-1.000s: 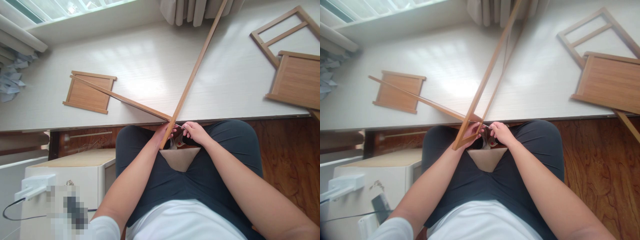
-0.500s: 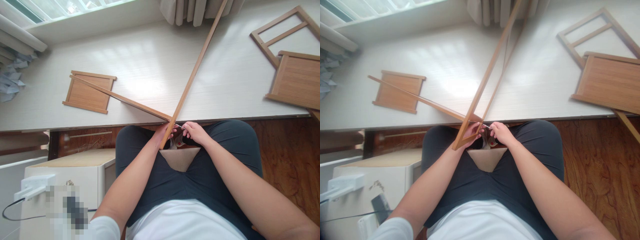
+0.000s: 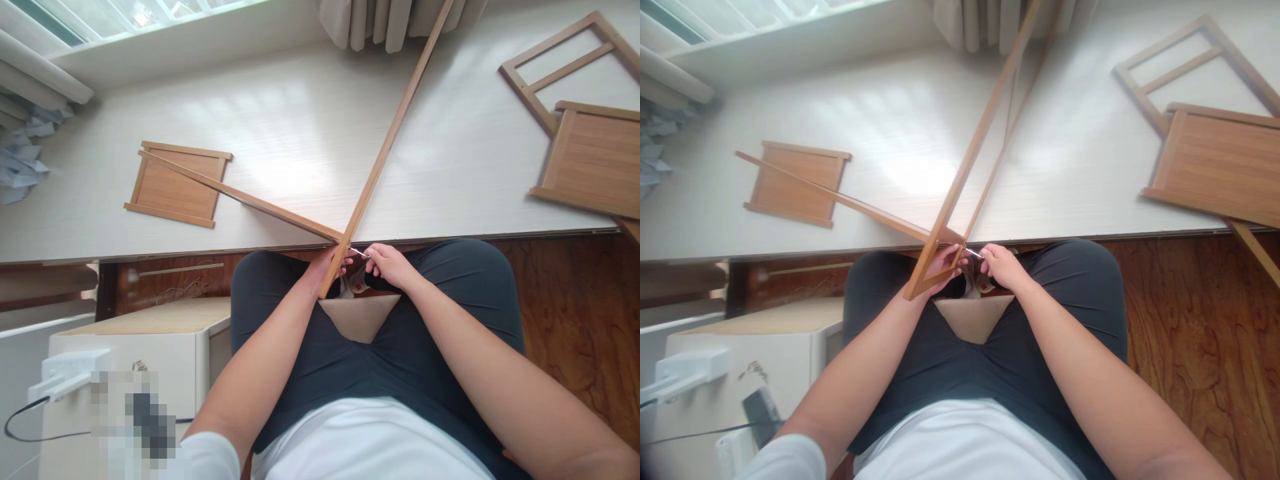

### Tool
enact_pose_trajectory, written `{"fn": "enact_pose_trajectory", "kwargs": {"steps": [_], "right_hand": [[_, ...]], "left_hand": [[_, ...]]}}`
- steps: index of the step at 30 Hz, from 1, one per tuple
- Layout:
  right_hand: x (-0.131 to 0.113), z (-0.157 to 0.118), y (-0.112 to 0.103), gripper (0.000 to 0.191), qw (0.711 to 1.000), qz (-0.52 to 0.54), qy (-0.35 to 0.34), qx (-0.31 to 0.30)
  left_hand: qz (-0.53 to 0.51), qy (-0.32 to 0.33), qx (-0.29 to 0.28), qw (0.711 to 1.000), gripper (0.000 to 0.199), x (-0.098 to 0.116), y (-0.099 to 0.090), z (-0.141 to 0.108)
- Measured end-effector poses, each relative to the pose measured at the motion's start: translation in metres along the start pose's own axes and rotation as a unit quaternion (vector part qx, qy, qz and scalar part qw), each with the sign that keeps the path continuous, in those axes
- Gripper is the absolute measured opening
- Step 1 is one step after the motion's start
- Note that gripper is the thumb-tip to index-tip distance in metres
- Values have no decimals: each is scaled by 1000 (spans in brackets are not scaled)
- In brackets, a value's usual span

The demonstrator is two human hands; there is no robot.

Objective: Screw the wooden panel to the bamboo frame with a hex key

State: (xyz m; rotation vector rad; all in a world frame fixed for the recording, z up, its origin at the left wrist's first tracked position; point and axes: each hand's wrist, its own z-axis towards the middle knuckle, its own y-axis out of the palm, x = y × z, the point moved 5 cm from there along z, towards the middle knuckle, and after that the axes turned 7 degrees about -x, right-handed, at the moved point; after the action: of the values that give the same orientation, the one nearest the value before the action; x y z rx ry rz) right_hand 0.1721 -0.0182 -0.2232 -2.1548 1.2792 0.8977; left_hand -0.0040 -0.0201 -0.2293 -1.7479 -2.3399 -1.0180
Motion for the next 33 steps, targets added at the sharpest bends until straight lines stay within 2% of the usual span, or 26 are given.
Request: {"fn": "enact_pose_trajectory", "kwargs": {"steps": [14, 33], "right_hand": [[-4, -2, 0, 20, 999, -33, 6, 1], [-5, -3, -1, 19, 1000, -24, 2, 1]], "left_hand": [[-14, -4, -14, 1000, 17, 1, 1, -1], [-20, -4, -13, 1000, 17, 2, 2, -2]]}}
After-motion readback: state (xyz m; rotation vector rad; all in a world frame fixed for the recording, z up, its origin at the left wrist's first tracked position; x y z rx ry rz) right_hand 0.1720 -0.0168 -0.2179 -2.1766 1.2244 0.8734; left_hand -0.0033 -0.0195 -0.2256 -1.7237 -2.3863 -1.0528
